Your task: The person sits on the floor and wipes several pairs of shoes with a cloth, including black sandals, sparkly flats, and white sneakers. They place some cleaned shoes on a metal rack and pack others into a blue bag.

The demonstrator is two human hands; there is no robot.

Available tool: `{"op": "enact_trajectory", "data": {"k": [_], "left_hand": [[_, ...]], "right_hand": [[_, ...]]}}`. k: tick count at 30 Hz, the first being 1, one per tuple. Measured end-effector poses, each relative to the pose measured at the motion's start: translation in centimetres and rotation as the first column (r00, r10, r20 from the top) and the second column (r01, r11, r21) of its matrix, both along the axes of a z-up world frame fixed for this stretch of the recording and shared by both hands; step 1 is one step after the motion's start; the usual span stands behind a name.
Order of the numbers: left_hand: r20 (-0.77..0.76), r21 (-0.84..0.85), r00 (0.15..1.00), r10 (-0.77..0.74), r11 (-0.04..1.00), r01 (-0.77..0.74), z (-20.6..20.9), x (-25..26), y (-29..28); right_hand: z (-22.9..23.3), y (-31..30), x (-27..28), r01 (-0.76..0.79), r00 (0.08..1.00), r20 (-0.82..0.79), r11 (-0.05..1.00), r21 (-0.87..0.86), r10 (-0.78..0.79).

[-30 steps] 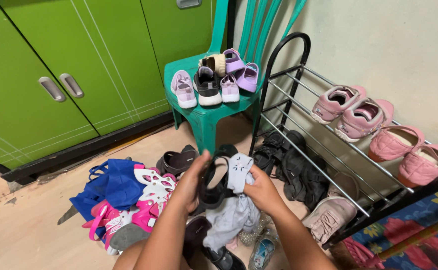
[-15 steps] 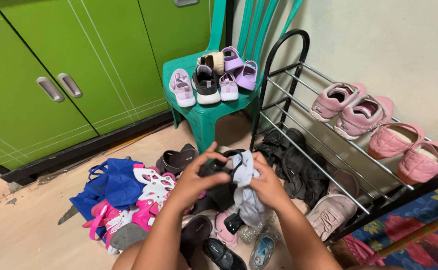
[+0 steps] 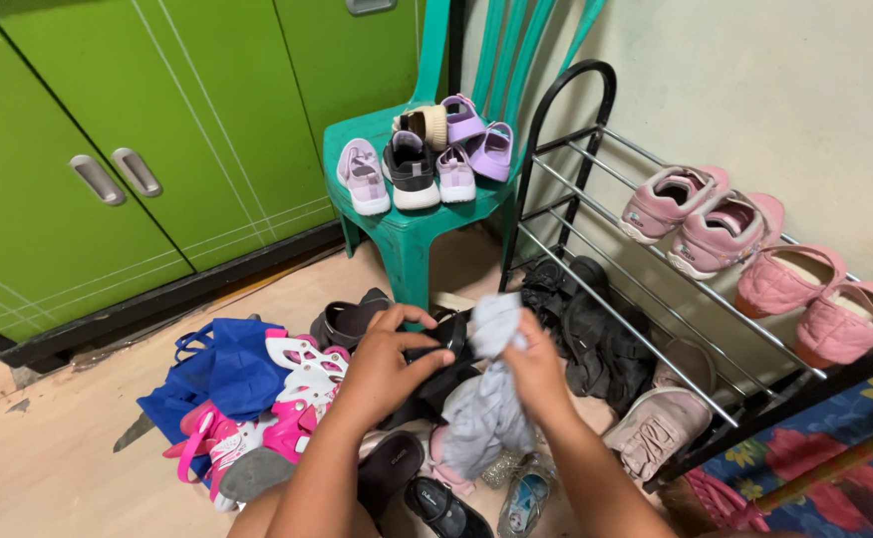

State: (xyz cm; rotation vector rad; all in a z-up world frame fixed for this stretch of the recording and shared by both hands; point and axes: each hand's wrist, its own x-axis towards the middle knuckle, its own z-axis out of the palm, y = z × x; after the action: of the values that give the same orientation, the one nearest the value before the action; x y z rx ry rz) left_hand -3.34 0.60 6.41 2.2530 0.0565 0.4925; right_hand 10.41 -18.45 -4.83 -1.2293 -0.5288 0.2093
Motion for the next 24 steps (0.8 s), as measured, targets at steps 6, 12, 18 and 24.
{"op": "enact_trajectory", "data": {"k": [6, 12, 18, 24], "left_hand": [[0.082, -0.353, 0.989, 0.126, 0.931, -0.090, -2.3, 1.3, 0.4], [0.055, -0.470, 0.984, 0.170, 0.874, -0.125, -2.6, 1.3, -0.1], [0.294, -0.364, 0.954, -0.061, 0.916, 0.170, -3.4, 1.8, -0.8], [0.180, -0.686, 0.974, -0.135, 0.692, 0.222, -3.9, 2.0, -1.5]], "right_hand": [[0.5, -1.7, 1.5, 0.033, 0.990, -0.137, 0.992, 0.124, -0.016], [2.1, -1.2, -0.6, 0.014, 0.914, 0.393, 0.960, -0.281, 0.102], [2.7, -1.1, -0.8, -0.269, 0.936, -0.197, 0.954, 0.132, 0.291], [2.3, -1.3, -0.8, -0.259, 0.931, -0.228, 0.956, 0.140, 0.286]]}}
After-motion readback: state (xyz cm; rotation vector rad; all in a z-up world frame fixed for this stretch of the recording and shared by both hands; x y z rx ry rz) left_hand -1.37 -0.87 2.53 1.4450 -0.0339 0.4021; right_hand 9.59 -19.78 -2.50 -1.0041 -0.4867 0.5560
